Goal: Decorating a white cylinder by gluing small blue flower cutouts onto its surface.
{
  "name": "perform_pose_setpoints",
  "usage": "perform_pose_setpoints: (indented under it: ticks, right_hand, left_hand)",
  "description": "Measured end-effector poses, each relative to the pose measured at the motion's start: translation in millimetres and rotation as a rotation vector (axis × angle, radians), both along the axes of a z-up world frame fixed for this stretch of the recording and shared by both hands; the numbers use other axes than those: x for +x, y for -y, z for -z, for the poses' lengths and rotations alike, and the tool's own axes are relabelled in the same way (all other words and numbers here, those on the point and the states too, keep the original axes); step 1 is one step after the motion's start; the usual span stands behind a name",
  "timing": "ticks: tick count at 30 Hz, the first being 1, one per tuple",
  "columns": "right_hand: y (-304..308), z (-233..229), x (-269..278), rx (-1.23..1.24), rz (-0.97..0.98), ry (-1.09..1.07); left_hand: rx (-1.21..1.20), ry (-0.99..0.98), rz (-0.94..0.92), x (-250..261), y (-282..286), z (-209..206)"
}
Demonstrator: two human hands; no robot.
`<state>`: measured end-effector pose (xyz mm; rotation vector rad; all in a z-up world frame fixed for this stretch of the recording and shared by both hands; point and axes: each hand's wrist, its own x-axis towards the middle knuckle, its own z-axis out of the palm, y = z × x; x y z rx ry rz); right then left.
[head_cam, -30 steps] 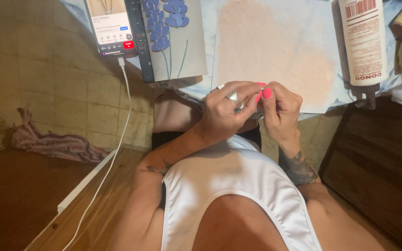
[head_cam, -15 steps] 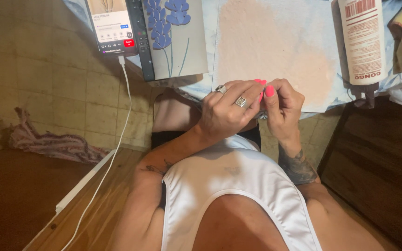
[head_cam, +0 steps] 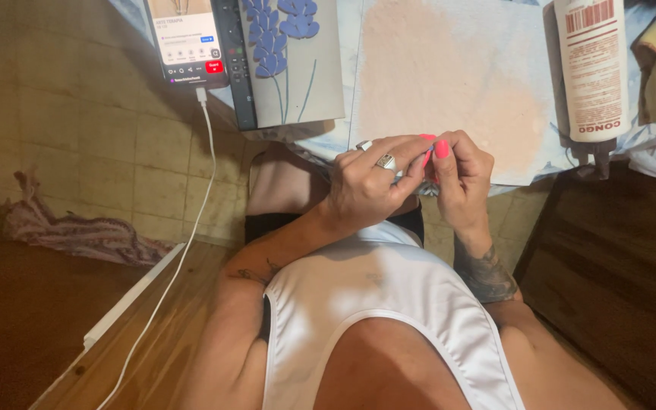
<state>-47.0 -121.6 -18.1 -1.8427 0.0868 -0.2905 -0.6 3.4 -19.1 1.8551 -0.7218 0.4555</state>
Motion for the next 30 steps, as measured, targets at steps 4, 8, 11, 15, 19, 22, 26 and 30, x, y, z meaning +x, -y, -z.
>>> perform_pose_setpoints:
  ticks: [4,8,11,15,19,22,26,30]
  right_hand:
    - [-2.3,-1.8,1.5,0.028,-0.007,-0.014]
    - [-4.3,-2.6,1.8,0.048,-0.016,-0.029]
    - [-7.5,-3.1,2.0,0.067,-0.006,-0.024]
    - [-10.3,-1.7,1.3,0.073,0.004,-0.033]
    - [-15.7,-2.3,0.5,0.152,0.053,-0.069]
    - [-18.8,-1.4,1.4,0.192,0.061,-0.089]
    - [-4.8,-0.1,4.1,-0.027,-0.004,-0.12]
    - [24.4,-6.9,40.8,-0.591,-0.208,-0.027]
  left_hand:
    - [-0.02,-0.012,0.02,1.2,-1.8,-1.8]
    - [-0.02,-0.009,0.035,2.0,-3.7,-1.3]
    - [-0.028,-0.008,0.02,1.7,-3.7,0.3]
    - [-0.022,0.003,0.006,1.3,-5.0,3.4]
    - [-0.021,0.022,0.05,3.3,-9.2,1.4]
    - [-0.029,0.042,0.044,3.3,-11.6,2.5]
    - [-0.048,0.067,0.046,4.9,-16.5,2.4]
    - [-0.001,0.134,-0.028,1.6,-16.0,19.4]
